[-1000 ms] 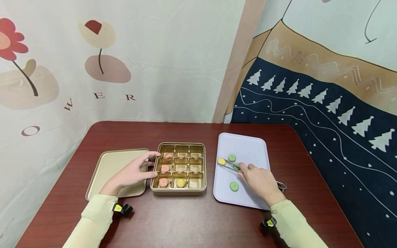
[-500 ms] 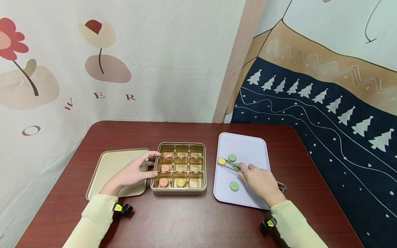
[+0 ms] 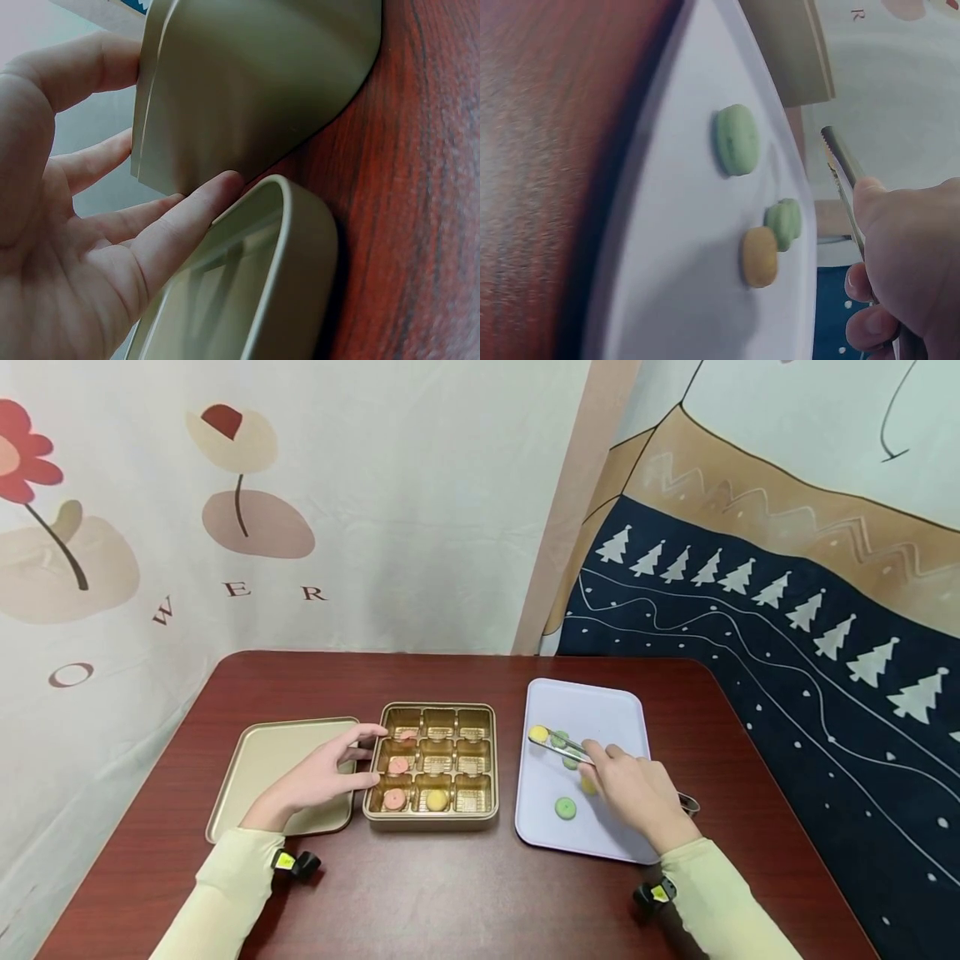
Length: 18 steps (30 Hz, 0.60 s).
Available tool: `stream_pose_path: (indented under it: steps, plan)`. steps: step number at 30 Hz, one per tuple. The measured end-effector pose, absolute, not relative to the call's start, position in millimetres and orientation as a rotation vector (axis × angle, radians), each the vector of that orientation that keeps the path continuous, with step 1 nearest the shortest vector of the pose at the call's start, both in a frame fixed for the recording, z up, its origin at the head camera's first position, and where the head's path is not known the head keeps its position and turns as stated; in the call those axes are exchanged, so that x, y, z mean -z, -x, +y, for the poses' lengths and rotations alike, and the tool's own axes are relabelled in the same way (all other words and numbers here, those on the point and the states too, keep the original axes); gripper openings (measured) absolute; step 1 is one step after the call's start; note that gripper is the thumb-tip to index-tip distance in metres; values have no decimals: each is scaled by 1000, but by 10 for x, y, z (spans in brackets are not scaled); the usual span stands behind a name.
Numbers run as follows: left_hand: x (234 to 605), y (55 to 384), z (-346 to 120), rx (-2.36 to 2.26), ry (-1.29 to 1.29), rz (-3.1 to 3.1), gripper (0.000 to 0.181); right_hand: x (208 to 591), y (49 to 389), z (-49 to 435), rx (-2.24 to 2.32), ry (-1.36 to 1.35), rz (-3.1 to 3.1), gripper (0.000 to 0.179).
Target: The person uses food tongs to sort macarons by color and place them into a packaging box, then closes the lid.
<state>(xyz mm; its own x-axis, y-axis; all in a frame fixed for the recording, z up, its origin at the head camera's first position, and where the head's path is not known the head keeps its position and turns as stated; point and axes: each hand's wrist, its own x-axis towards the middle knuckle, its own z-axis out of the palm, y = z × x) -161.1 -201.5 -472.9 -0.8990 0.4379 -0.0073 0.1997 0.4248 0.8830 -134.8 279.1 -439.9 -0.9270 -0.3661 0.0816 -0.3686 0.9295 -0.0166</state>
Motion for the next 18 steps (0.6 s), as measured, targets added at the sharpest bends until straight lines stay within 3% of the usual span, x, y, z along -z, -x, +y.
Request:
stream_pose_path:
  steps: [18]
  plan:
    - [4750, 1607, -2034, -1462, -535, 2446, 66, 4305, 1367, 2533, -27, -763, -2754, 46]
